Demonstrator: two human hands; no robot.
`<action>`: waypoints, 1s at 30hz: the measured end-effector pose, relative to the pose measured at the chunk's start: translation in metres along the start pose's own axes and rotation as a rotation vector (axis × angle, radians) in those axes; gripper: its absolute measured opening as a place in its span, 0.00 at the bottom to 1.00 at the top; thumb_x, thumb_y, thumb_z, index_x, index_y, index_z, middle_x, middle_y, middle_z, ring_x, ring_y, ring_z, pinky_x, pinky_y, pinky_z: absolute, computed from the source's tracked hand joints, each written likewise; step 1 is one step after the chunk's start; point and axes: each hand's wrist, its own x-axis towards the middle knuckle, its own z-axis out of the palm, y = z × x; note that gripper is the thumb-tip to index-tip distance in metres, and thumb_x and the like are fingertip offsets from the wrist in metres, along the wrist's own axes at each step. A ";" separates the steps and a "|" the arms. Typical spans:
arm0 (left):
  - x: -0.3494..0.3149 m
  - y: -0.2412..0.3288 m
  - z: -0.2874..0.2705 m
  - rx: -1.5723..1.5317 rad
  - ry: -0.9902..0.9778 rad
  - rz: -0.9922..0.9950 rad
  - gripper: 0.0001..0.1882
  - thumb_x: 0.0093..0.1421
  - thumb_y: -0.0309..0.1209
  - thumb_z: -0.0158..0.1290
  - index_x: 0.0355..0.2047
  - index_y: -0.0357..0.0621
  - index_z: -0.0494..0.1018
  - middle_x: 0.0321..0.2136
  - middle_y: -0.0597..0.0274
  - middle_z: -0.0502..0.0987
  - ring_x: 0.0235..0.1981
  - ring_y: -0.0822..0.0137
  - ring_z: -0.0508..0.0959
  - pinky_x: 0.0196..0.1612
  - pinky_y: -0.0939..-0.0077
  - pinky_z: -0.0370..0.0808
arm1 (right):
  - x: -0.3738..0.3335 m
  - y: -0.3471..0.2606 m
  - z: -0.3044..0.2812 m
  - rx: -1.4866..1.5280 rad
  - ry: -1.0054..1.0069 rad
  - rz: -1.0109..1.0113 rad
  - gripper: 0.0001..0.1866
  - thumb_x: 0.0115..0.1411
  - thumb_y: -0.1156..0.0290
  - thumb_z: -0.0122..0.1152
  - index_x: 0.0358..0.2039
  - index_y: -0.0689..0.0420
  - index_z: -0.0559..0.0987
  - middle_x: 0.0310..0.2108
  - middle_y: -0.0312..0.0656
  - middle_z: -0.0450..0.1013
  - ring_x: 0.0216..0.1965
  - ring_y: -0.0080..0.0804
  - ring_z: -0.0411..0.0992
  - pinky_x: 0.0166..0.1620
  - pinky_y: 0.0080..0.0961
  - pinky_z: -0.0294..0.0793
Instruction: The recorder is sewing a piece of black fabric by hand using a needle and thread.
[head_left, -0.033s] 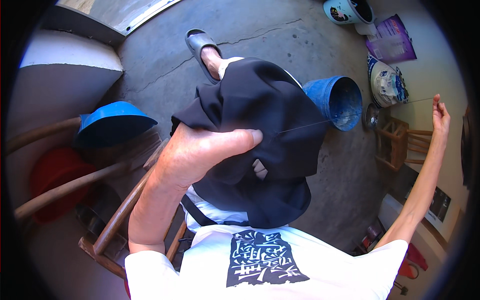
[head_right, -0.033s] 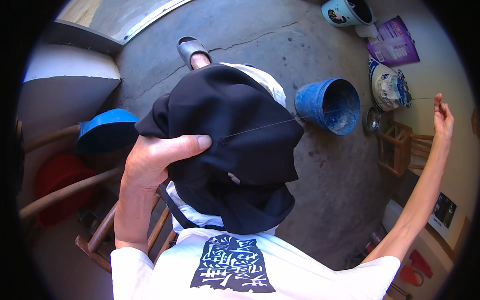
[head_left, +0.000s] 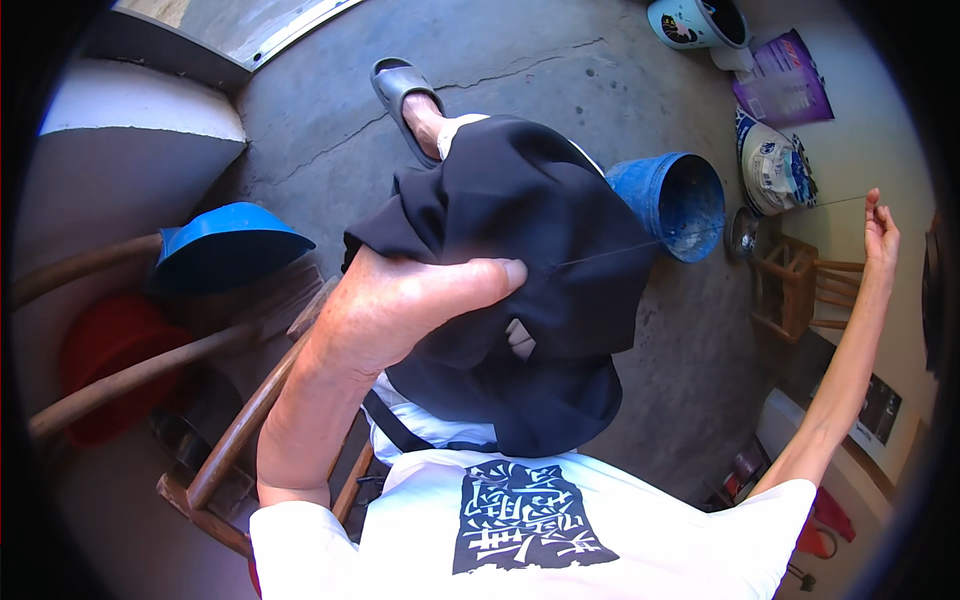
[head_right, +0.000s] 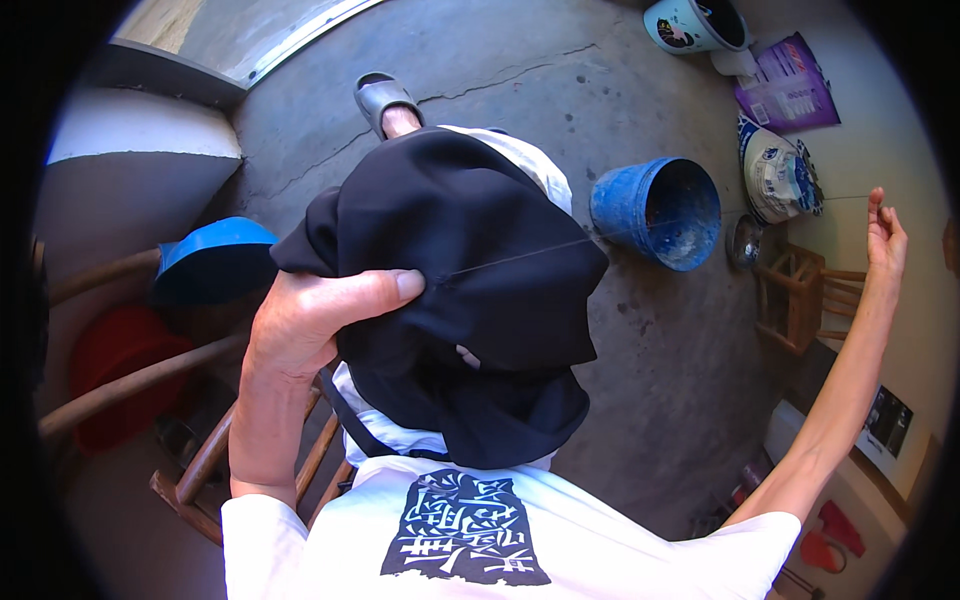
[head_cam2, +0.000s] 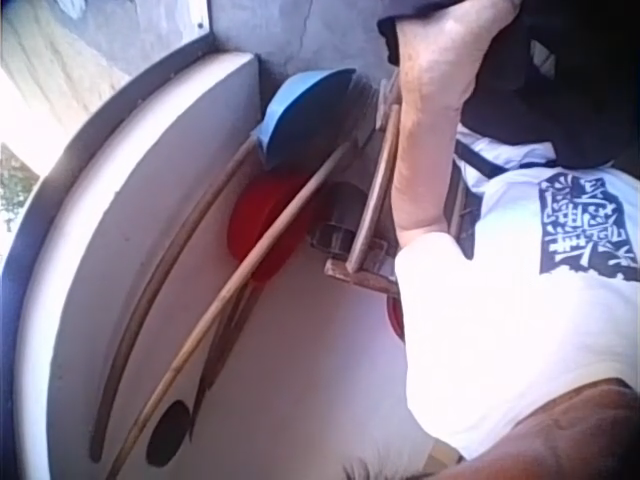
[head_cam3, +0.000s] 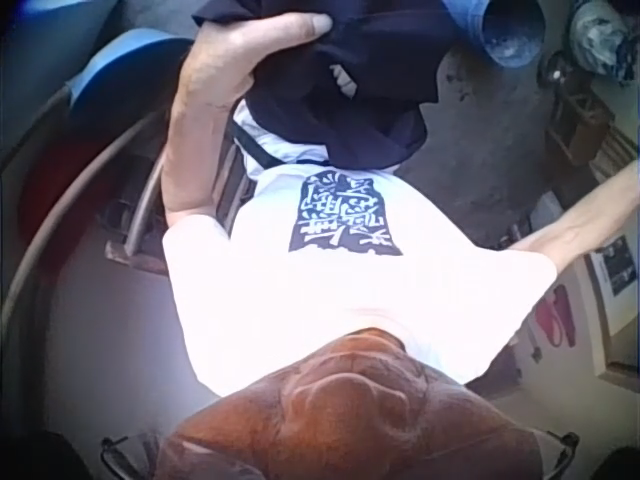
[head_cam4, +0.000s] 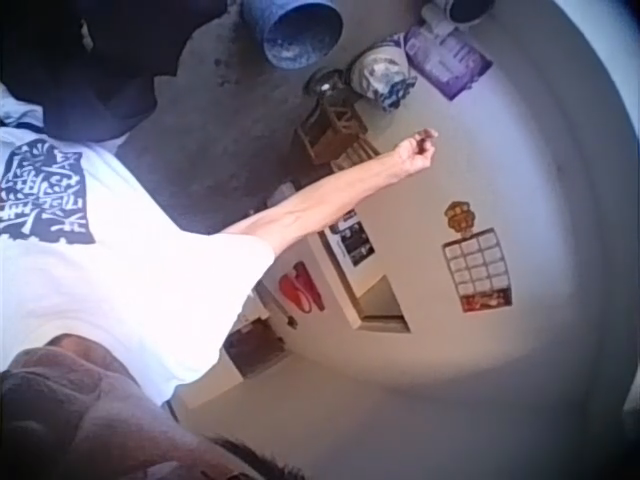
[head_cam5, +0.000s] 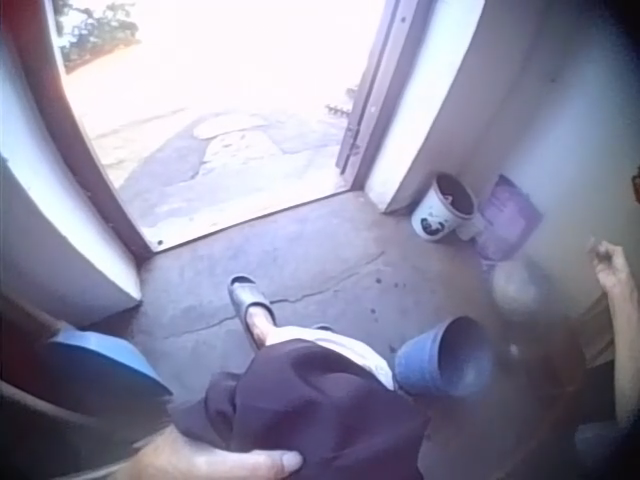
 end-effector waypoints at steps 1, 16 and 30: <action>0.001 -0.001 0.000 0.014 0.012 0.000 0.20 0.51 0.25 0.61 0.45 0.34 0.75 0.38 0.61 0.79 0.40 0.70 0.78 0.48 0.77 0.74 | 0.000 0.007 0.002 0.003 -0.002 0.005 0.10 0.64 0.85 0.40 0.24 0.69 0.63 0.33 0.60 0.69 0.49 0.58 0.70 0.63 0.51 0.66; 0.006 0.001 0.001 0.000 0.067 -0.042 0.24 0.47 0.23 0.62 0.47 0.32 0.73 0.39 0.57 0.79 0.40 0.66 0.79 0.49 0.76 0.73 | 0.004 0.045 0.010 -0.180 0.115 -0.079 0.10 0.66 0.83 0.40 0.28 0.72 0.68 0.40 0.65 0.72 0.48 0.55 0.72 0.57 0.45 0.75; 0.003 -0.003 -0.009 -0.027 0.077 -0.079 0.16 0.50 0.21 0.57 0.41 0.32 0.75 0.34 0.63 0.78 0.36 0.72 0.77 0.44 0.80 0.75 | 0.002 0.014 -0.047 -0.224 0.082 0.004 0.15 0.67 0.80 0.39 0.52 0.71 0.68 0.48 0.57 0.72 0.42 0.43 0.77 0.44 0.29 0.83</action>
